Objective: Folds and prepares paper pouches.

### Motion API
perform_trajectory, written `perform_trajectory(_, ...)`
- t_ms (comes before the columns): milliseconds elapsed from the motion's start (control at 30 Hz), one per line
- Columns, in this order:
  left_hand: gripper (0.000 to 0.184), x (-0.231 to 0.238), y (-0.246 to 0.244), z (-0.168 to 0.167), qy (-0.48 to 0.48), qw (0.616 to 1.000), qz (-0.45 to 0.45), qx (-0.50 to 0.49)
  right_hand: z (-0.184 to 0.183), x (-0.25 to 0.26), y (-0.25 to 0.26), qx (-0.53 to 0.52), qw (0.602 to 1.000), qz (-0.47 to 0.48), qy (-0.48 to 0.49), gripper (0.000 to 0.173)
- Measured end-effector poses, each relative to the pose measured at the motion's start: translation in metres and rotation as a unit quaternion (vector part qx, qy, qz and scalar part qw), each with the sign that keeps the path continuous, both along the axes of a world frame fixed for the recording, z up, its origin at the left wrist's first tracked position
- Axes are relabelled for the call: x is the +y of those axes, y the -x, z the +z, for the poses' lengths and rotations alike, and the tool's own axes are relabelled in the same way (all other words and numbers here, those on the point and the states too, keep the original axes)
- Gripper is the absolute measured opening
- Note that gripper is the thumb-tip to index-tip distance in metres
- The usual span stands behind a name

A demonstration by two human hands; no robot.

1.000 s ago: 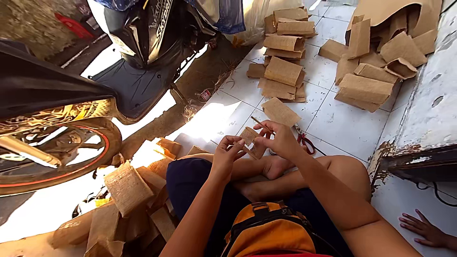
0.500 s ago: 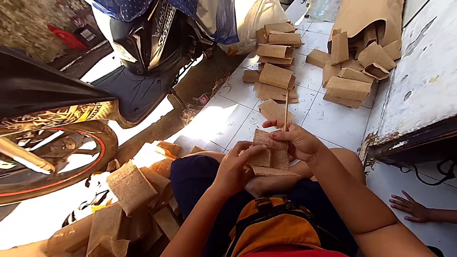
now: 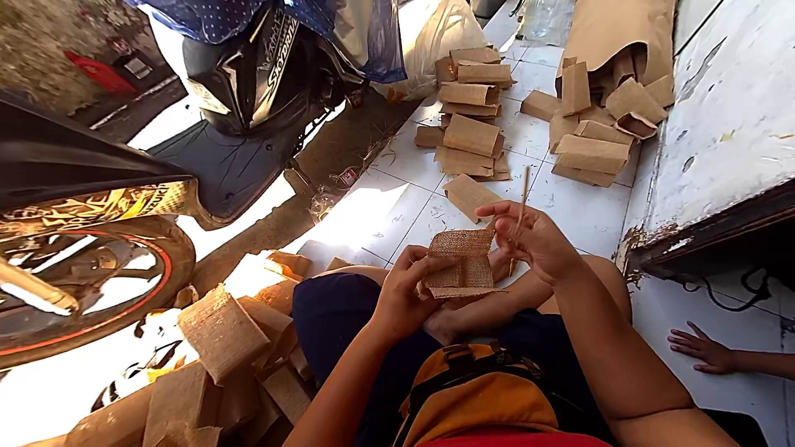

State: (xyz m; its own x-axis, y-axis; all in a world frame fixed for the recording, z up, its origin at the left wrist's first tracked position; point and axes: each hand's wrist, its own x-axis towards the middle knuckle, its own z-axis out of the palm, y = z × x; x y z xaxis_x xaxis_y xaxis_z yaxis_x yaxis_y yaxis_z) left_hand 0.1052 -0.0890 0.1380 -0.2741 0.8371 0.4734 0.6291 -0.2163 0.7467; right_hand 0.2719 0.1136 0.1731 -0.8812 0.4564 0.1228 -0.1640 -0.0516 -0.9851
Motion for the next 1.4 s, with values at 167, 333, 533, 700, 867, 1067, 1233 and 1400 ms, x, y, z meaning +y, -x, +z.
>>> perform_trajectory(167,0.046,0.0,0.011,-0.015,0.038,0.997,0.005,-0.066,-0.024,0.044,0.002,-0.043,0.979,-0.197,-0.02,0.066)
perform_trajectory(333,0.05,-0.01,0.02,-0.036,0.11,0.973,0.009,-0.205,-0.088,0.064,0.021,-0.132,0.956,-0.263,0.008,0.045)
perform_trajectory(533,0.051,-0.026,0.019,-0.053,0.091,0.958,-0.003,-0.271,-0.15,0.065,0.04,-0.281,0.937,-0.204,-0.049,0.01)
perform_trajectory(700,0.048,-0.027,0.021,-0.053,0.069,0.956,-0.006,-0.286,-0.163,0.065,0.051,-0.318,0.908,-0.174,-0.21,0.013)
perform_trajectory(867,0.048,-0.023,0.024,-0.055,0.07,0.954,-0.006,-0.293,-0.168,0.061,0.058,-0.337,0.89,-0.122,-0.282,0.012)
perform_trajectory(1067,0.049,-0.02,0.028,-0.056,0.078,0.954,0.001,-0.29,-0.185,0.07,0.06,-0.374,0.906,-0.13,-0.148,0.015)
perform_trajectory(1233,0.049,-0.022,0.027,-0.055,0.076,0.951,0.001,-0.299,-0.176,0.087,0.054,-0.313,0.9,-0.26,0.158,0.027)
perform_trajectory(1400,0.049,-0.024,0.029,-0.056,0.064,0.955,0.013,-0.289,-0.132,0.098,0.043,-0.198,0.905,-0.309,0.217,0.012)
